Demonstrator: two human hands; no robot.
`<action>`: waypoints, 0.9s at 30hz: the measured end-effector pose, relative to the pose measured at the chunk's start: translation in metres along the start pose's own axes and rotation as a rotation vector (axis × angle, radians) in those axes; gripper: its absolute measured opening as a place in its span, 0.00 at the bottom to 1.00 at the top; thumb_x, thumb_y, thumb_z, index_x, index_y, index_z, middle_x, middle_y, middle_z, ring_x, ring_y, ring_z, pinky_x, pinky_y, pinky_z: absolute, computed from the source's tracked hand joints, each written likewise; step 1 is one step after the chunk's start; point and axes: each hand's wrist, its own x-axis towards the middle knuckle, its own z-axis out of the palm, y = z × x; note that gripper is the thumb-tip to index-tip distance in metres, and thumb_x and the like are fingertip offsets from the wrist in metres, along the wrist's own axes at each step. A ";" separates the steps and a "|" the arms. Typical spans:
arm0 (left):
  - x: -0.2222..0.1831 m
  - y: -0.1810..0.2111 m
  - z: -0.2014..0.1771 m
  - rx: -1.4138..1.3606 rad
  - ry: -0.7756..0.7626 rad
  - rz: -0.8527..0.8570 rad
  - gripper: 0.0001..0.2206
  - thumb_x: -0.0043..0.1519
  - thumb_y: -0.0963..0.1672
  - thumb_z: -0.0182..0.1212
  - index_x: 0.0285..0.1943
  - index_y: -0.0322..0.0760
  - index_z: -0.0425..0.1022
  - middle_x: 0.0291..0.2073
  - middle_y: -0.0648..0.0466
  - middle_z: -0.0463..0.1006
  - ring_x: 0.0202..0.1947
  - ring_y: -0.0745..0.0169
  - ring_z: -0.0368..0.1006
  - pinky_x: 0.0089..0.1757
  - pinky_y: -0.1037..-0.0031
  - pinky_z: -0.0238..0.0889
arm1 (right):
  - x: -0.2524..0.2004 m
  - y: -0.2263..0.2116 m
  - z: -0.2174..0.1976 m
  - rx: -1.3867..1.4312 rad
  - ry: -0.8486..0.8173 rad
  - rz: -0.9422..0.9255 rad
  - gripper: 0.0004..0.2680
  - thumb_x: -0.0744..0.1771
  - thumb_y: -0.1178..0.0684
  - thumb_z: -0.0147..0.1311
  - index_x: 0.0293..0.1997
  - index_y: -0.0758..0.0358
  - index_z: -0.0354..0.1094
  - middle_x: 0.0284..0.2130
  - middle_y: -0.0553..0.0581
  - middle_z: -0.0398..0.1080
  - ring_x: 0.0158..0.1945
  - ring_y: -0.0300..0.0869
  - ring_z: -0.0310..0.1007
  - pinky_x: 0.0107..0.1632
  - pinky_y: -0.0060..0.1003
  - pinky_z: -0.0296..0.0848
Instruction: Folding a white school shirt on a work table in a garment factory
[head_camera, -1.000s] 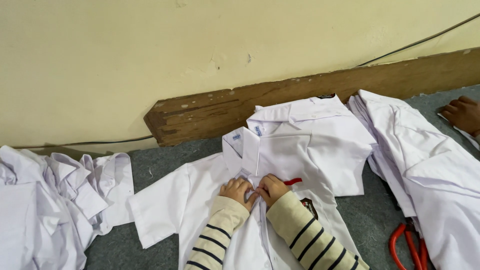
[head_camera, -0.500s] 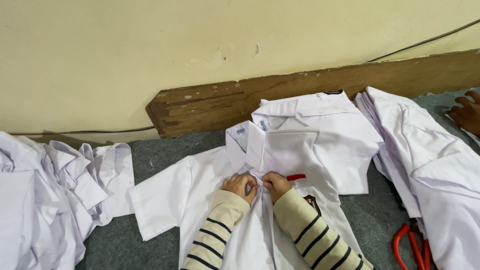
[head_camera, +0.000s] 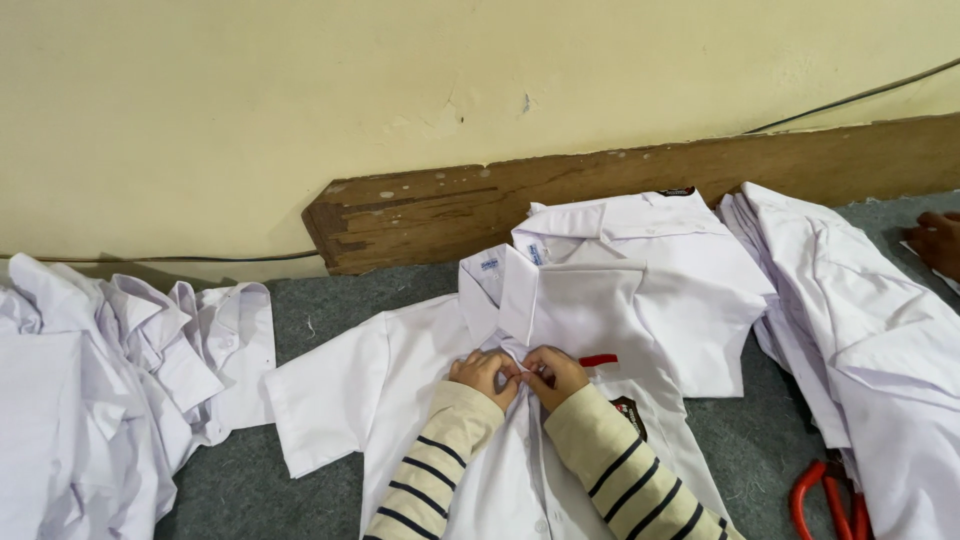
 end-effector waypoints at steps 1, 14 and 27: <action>0.000 0.002 -0.003 0.001 0.002 -0.003 0.08 0.53 0.53 0.65 0.38 0.65 0.73 0.33 0.73 0.78 0.49 0.68 0.73 0.51 0.61 0.61 | 0.000 0.001 0.002 0.001 -0.003 -0.002 0.06 0.61 0.47 0.68 0.38 0.41 0.76 0.31 0.44 0.77 0.37 0.42 0.79 0.44 0.38 0.77; -0.003 0.004 -0.003 -0.025 -0.035 -0.053 0.07 0.55 0.54 0.64 0.38 0.65 0.74 0.31 0.73 0.79 0.45 0.69 0.74 0.51 0.64 0.60 | -0.009 -0.007 0.010 -0.099 0.178 -0.149 0.08 0.62 0.49 0.65 0.39 0.44 0.69 0.30 0.48 0.78 0.35 0.45 0.81 0.39 0.39 0.79; 0.000 0.008 -0.017 -0.097 -0.072 -0.072 0.07 0.58 0.53 0.65 0.41 0.61 0.75 0.36 0.69 0.82 0.47 0.65 0.75 0.53 0.61 0.60 | -0.009 -0.011 -0.001 0.010 0.061 -0.122 0.16 0.63 0.54 0.60 0.53 0.48 0.59 0.33 0.49 0.81 0.33 0.51 0.82 0.38 0.44 0.79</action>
